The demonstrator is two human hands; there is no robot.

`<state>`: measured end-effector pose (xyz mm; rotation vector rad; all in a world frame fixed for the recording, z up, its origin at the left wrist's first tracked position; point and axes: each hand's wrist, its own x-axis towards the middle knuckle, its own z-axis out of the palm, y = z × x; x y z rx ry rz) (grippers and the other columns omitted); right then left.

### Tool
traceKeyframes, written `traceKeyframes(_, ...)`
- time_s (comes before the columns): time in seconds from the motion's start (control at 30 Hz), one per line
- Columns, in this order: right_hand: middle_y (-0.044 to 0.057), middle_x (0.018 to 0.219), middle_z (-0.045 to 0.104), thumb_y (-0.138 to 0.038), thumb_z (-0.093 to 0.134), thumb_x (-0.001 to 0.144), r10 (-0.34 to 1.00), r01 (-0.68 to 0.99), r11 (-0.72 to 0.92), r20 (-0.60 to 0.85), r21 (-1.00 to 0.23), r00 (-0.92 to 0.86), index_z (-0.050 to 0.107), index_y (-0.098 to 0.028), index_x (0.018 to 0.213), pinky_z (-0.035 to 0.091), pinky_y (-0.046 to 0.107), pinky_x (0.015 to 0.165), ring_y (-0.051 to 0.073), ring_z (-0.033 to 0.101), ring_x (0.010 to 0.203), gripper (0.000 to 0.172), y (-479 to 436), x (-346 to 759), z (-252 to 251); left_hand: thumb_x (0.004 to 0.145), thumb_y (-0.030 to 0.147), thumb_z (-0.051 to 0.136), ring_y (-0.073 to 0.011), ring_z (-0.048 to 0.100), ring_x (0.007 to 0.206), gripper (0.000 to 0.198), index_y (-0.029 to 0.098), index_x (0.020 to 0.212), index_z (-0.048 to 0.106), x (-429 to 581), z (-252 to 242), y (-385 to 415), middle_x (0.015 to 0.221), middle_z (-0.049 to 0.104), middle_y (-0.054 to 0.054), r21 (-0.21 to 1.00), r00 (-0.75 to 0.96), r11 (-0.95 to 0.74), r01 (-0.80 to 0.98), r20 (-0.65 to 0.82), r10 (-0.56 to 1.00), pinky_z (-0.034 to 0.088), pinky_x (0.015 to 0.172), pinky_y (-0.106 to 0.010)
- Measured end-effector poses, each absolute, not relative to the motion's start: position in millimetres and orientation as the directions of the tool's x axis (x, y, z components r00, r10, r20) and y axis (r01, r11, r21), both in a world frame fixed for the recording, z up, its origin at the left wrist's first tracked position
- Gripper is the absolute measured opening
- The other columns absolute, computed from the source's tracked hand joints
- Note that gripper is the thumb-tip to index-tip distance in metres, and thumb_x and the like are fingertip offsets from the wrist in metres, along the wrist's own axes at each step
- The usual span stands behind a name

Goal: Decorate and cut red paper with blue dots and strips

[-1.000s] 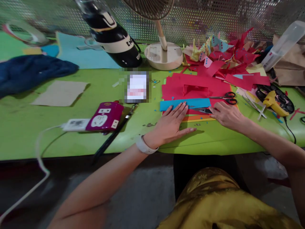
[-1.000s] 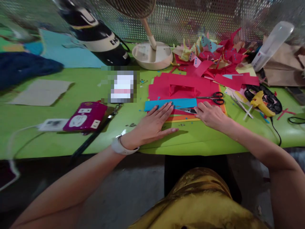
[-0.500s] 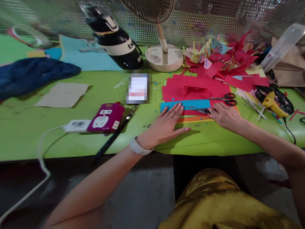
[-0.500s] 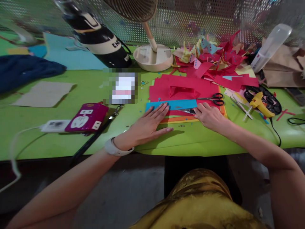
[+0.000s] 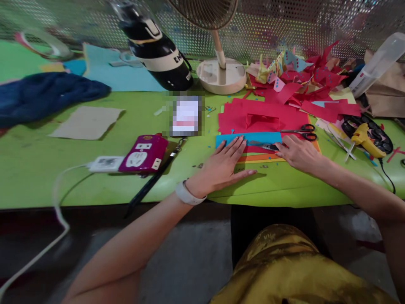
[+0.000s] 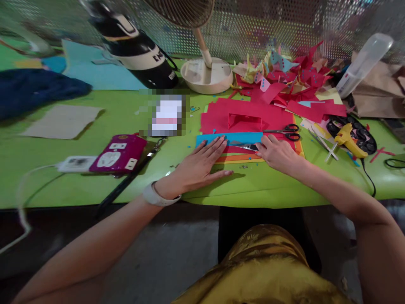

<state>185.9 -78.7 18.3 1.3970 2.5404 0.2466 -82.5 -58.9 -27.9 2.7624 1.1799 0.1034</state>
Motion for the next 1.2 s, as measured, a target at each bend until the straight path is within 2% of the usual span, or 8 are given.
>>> traceKeyframes(0.5, 0.016, 0.106, 0.061, -0.035, 0.029, 0.105, 0.754, 0.718, 0.640, -0.042, 0.274, -0.656, 0.062, -0.010, 0.116, 0.029, 0.031, 0.056, 0.024, 0.054, 0.096, 0.042, -67.1, 197.5, 11.6, 0.090, 0.077, 0.020, -0.0282, 0.016, 0.152, 0.093, 0.012, 0.156, 0.024, -78.9, -26.1, -62.1, 0.163, 0.022, -0.016, 0.149, 0.685, -0.680, 0.718, 0.021, 0.728, 0.012, 0.123, -0.050)
traceKeyframes(0.67, 0.015, 0.103, 0.062, -0.035, 0.030, 0.105, 0.745, 0.715, 0.644, -0.012, 0.272, -0.667, 0.063, -0.011, 0.114, 0.031, 0.031, 0.059, 0.023, 0.053, 0.095, 0.042, -68.1, 199.9, 9.5, 0.090, 0.078, 0.019, -0.0290, 0.017, 0.152, 0.092, 0.016, 0.158, 0.018, -84.1, -14.4, -59.2, 0.164, 0.020, -0.014, 0.218, 0.672, -0.653, 0.725, -0.021, 0.740, 0.017, 0.123, -0.050)
traceKeyframes(0.73, 0.015, 0.104, 0.062, -0.036, 0.031, 0.105, 0.752, 0.720, 0.638, -0.020, 0.273, -0.659, 0.062, -0.011, 0.117, 0.032, 0.031, 0.059, 0.024, 0.053, 0.096, 0.041, -68.0, 200.1, 8.8, 0.090, 0.077, 0.015, -0.0308, 0.015, 0.152, 0.093, 0.014, 0.159, 0.012, -91.6, -3.1, -50.4, 0.165, 0.019, -0.014, 0.233, 0.581, -0.569, 0.788, 0.024, 0.814, 0.019, 0.122, -0.051)
traceKeyframes(0.83, 0.015, 0.104, 0.062, -0.036, 0.032, 0.105, 0.757, 0.725, 0.634, -0.025, 0.269, -0.653, 0.060, -0.010, 0.122, 0.033, 0.031, 0.060, 0.024, 0.054, 0.095, 0.042, -67.2, 200.0, 7.8, 0.088, 0.079, 0.017, -0.0365, 0.003, 0.153, 0.099, 0.010, 0.159, 0.008, -105.7, 10.5, -24.4, 0.165, 0.016, -0.018, 0.173, 0.271, -0.292, 0.941, 0.134, 0.953, 0.002, 0.122, -0.058)
traceKeyframes(0.93, 0.016, 0.104, 0.063, -0.035, 0.032, 0.104, 0.756, 0.724, 0.634, -0.018, 0.272, -0.655, 0.060, -0.009, 0.124, 0.034, 0.030, 0.060, 0.024, 0.054, 0.095, 0.042, -66.5, 200.4, 6.4, 0.088, 0.080, 0.015, -0.0430, 0.000, 0.151, 0.103, 0.005, 0.158, 0.005, -117.0, 14.1, 8.4, 0.161, 0.027, -0.021, 0.172, 0.187, -0.192, 0.966, 0.045, 0.981, -0.005, 0.117, -0.069)
traceKeyframes(1.0, 0.016, 0.104, 0.063, -0.035, 0.033, 0.104, 0.750, 0.719, 0.636, -0.007, 0.280, -0.661, 0.060, -0.009, 0.123, 0.034, 0.030, 0.060, 0.024, 0.054, 0.094, 0.042, -66.3, 201.1, 5.1, 0.087, 0.080, 0.015, -0.0468, 0.012, 0.149, 0.105, 0.002, 0.157, 0.009, -121.2, 16.7, 24.3, 0.158, 0.031, -0.023, 0.205, 0.112, -0.103, 0.973, -0.034, 0.993, -0.004, 0.114, -0.074)
traceKeyframes(1.07, 0.015, 0.103, 0.063, -0.034, 0.034, 0.104, 0.745, 0.716, 0.636, 0.012, 0.290, -0.667, 0.061, -0.010, 0.123, 0.034, 0.030, 0.060, 0.024, 0.055, 0.094, 0.041, -66.3, 202.1, 3.4, 0.089, 0.078, 0.017, -0.0447, 0.012, 0.149, 0.099, 0.007, 0.158, 0.007, -122.1, 24.6, 29.3, 0.160, 0.030, -0.019, 0.238, 0.095, -0.103, 0.966, 0.045, 0.994, -0.004, 0.113, -0.074)
traceKeyframes(1.2, 0.015, 0.103, 0.064, -0.032, 0.036, 0.104, 0.741, 0.718, 0.633, 0.039, 0.290, -0.670, 0.060, -0.011, 0.124, 0.034, 0.029, 0.057, 0.024, 0.056, 0.093, 0.039, -66.9, 204.2, 0.8, 0.095, 0.072, 0.014, -0.0342, -0.010, 0.152, 0.087, 0.017, 0.156, -0.015, -110.1, 46.1, 2.2, 0.168, 0.001, -0.002, 0.205, 0.103, -0.185, 0.961, 0.357, 0.928, -0.013, 0.116, -0.068)
